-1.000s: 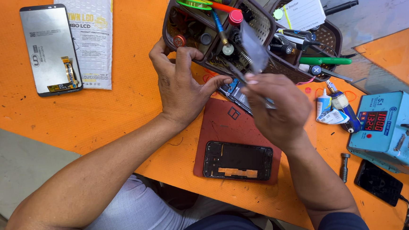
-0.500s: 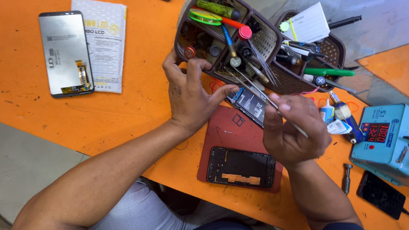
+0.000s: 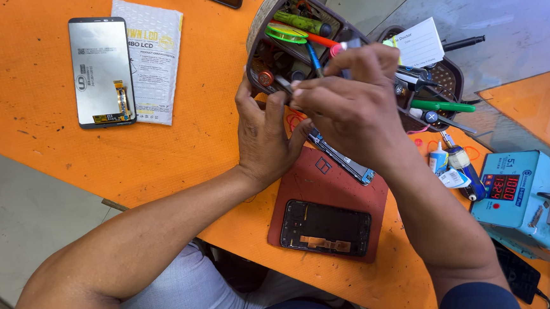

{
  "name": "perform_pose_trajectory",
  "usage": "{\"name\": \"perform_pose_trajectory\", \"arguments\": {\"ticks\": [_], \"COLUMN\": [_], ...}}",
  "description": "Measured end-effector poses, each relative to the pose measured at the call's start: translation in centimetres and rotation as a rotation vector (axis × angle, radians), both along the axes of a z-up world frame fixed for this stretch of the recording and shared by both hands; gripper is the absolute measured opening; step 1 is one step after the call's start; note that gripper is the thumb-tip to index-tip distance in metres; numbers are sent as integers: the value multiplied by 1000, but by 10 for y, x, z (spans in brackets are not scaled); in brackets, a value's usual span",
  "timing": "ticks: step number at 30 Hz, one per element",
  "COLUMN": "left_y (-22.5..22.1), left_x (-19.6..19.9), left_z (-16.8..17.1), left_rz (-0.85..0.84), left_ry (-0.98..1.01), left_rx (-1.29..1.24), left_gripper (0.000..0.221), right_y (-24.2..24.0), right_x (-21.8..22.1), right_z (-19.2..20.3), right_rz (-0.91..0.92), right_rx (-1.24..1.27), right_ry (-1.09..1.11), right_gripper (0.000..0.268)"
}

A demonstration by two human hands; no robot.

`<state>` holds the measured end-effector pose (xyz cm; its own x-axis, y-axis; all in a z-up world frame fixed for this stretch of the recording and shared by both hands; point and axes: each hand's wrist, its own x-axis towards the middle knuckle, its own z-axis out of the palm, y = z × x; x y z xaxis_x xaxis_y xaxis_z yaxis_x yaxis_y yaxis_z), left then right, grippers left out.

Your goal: The person disassembles a mobile phone, removes components, applies adhesive from a tube to the internal frame, and uses tweezers to precisely position a ribbon cable and other small parts inside the chassis.

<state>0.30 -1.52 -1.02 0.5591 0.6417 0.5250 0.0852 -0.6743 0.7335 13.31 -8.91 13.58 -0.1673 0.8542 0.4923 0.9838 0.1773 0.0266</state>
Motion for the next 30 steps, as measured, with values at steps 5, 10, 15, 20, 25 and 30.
{"name": "perform_pose_trajectory", "arguments": {"ticks": [5,10,15,20,25,30], "left_y": [1,1,1,14,26,40], "left_x": [1,1,0,1,2,10], "left_z": [5,8,12,7,13,26], "left_rz": [13,25,42,8,22,40], "left_ry": [-7,-12,-26,67,99,152], "left_rx": [-5,2,0,-41,-107,58], "left_gripper": [65,64,66,68,62,70], "right_y": [3,-4,-32,-121,-197,-212], "right_x": [-3,-11,-14,11,41,37], "right_z": [-10,-10,3,-5,-14,-17], "right_rz": [-71,-137,-110,-273,-427,-393], "right_rx": [172,207,276,648,786,773], "right_ry": [-2,98,180,455,684,790], "right_gripper": [14,20,25,37,34,25]}}
